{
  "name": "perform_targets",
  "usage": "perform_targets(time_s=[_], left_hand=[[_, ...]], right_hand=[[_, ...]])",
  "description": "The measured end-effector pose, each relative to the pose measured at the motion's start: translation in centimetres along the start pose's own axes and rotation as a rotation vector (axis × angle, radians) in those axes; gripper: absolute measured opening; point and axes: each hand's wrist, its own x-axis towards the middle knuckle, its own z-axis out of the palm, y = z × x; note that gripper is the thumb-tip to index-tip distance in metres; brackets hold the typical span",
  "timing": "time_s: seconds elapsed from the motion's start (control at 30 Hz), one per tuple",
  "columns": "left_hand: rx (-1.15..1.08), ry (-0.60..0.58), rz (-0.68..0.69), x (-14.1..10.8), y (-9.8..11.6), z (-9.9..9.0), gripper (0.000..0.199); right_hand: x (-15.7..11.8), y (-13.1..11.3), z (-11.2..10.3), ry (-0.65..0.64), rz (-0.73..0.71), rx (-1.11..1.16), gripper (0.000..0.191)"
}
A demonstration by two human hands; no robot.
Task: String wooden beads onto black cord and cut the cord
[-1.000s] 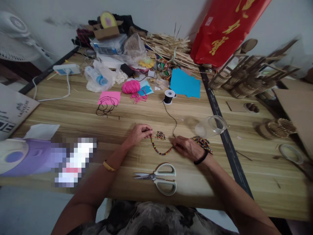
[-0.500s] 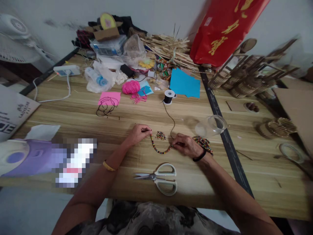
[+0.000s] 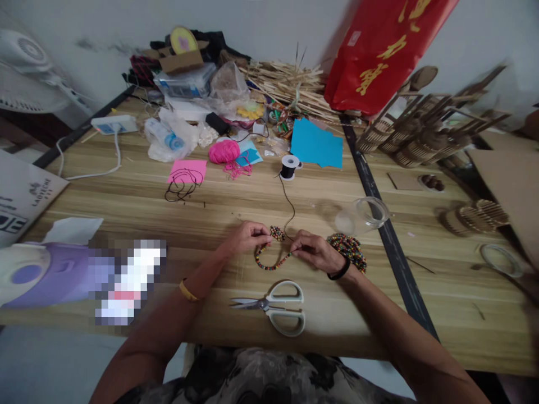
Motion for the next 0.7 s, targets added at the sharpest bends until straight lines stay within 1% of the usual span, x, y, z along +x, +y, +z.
perform_targets(time_s=[0.13,0.2,0.33,0.5,0.7], left_hand=[[-0.144,-0.066,-0.055,0.1,-0.1,1.6,0.028],[-0.21,-0.052,-0.073,0.2,-0.2,2.4,0.029],[-0.16,-0.023,-0.088,0.3,-0.4,3.7,0.025],[-0.12,0.003,-0.101,0.4,-0.5,3.9,0.02],[-0.104,-0.016,-0.114,0.3,-0.2,3.7,0.015]], right_hand=[[0.1,0.1,0.6,0.043,0.006,0.064,0.02],[0.2,0.2,0.9,0.061,0.004,0.087,0.019],[0.4,0.3,1.5,0.098,-0.014,0.086,0.018],[0.4,0.2,1.8,0.135,-0.039,0.034,0.016],[0.4,0.2,2.1,0.16,-0.038,0.011,0.012]])
